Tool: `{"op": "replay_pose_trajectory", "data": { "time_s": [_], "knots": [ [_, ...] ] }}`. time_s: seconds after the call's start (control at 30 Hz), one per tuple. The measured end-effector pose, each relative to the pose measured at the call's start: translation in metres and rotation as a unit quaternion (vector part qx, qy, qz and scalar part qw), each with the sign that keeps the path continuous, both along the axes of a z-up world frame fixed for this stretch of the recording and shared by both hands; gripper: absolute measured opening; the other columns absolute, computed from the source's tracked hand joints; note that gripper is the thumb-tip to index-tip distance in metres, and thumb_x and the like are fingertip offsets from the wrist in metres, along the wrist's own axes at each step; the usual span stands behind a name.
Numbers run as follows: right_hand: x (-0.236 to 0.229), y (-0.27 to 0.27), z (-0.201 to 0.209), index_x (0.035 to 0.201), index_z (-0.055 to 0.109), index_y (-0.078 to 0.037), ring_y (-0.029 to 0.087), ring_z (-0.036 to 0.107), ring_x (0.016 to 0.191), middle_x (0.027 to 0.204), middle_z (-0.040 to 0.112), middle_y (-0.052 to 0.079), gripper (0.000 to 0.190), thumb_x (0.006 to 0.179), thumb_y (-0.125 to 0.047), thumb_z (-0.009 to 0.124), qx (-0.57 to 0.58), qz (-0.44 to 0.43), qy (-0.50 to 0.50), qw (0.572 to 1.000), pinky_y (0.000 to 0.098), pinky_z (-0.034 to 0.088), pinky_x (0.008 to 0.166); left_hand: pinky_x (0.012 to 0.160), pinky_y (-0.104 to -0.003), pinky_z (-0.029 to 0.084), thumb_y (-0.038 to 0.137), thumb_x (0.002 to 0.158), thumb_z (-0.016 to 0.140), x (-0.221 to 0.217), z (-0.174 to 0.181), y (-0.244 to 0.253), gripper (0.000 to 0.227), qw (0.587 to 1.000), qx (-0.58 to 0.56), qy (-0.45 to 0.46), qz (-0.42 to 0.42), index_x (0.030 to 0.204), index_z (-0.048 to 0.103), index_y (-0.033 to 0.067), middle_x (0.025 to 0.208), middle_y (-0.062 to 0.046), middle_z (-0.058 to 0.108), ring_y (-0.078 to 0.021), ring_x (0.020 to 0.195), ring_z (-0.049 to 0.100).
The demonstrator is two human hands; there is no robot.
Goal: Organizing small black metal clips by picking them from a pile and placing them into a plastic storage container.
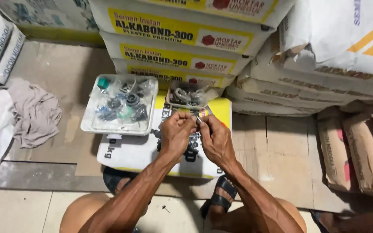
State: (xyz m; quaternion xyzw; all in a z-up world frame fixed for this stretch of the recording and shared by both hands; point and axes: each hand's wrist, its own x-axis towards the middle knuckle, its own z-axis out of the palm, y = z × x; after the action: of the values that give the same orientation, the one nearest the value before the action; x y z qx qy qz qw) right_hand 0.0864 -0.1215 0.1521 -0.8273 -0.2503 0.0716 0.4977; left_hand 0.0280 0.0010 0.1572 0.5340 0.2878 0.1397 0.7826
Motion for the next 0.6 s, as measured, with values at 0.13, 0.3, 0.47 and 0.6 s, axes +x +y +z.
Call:
{"op": "replay_pose_trajectory", "data": {
  "time_s": [0.13, 0.3, 0.47, 0.6],
  "knots": [
    [0.003, 0.003, 0.007, 0.093, 0.074, -0.01, 0.028, 0.067, 0.061, 0.069, 0.073, 0.014, 0.019, 0.099, -0.013, 0.056, -0.003, 0.007, -0.006, 1.0, 0.0403, 0.053, 0.059, 0.074, -0.028, 0.064, 0.008, 0.095, 0.068, 0.002, -0.008, 0.002, 0.012, 0.997, 0.071, -0.002, 0.0, 0.102, 0.066, -0.0022, 0.088, -0.019, 0.076, -0.0194, 0.079, 0.073],
    [-0.004, 0.001, 0.015, 0.098, 0.066, -0.012, 0.043, 0.071, 0.068, 0.067, 0.07, 0.019, 0.014, 0.099, -0.018, 0.054, -0.133, 0.017, -0.081, 0.988, 0.0531, 0.054, 0.066, 0.07, -0.038, 0.064, -0.002, 0.097, 0.06, -0.008, -0.015, -0.007, 0.008, 0.953, 0.292, -0.082, 0.012, 0.1, 0.067, -0.0005, 0.081, -0.022, 0.073, -0.03, 0.072, 0.074],
    [0.001, 0.002, -0.001, 0.096, 0.061, -0.011, 0.047, 0.071, 0.073, 0.068, 0.069, 0.022, 0.012, 0.1, -0.019, 0.052, -0.158, 0.019, -0.073, 0.985, 0.0556, 0.053, 0.069, 0.061, -0.037, 0.061, -0.003, 0.093, 0.063, 0.003, -0.062, -0.003, 0.011, 0.888, 0.444, -0.117, -0.004, 0.093, 0.068, 0.0066, 0.077, -0.016, 0.075, -0.0314, 0.071, 0.075],
    [0.004, 0.001, -0.011, 0.092, 0.06, -0.01, 0.047, 0.072, 0.071, 0.066, 0.068, 0.023, 0.015, 0.1, -0.019, 0.05, -0.149, 0.01, -0.003, 0.989, 0.0545, 0.052, 0.067, 0.059, -0.035, 0.058, 0.0, 0.093, 0.061, 0.008, -0.083, 0.001, 0.011, 0.881, 0.458, -0.11, -0.047, 0.092, 0.067, 0.0095, 0.074, -0.014, 0.074, -0.0293, 0.07, 0.075]
  ]
}}
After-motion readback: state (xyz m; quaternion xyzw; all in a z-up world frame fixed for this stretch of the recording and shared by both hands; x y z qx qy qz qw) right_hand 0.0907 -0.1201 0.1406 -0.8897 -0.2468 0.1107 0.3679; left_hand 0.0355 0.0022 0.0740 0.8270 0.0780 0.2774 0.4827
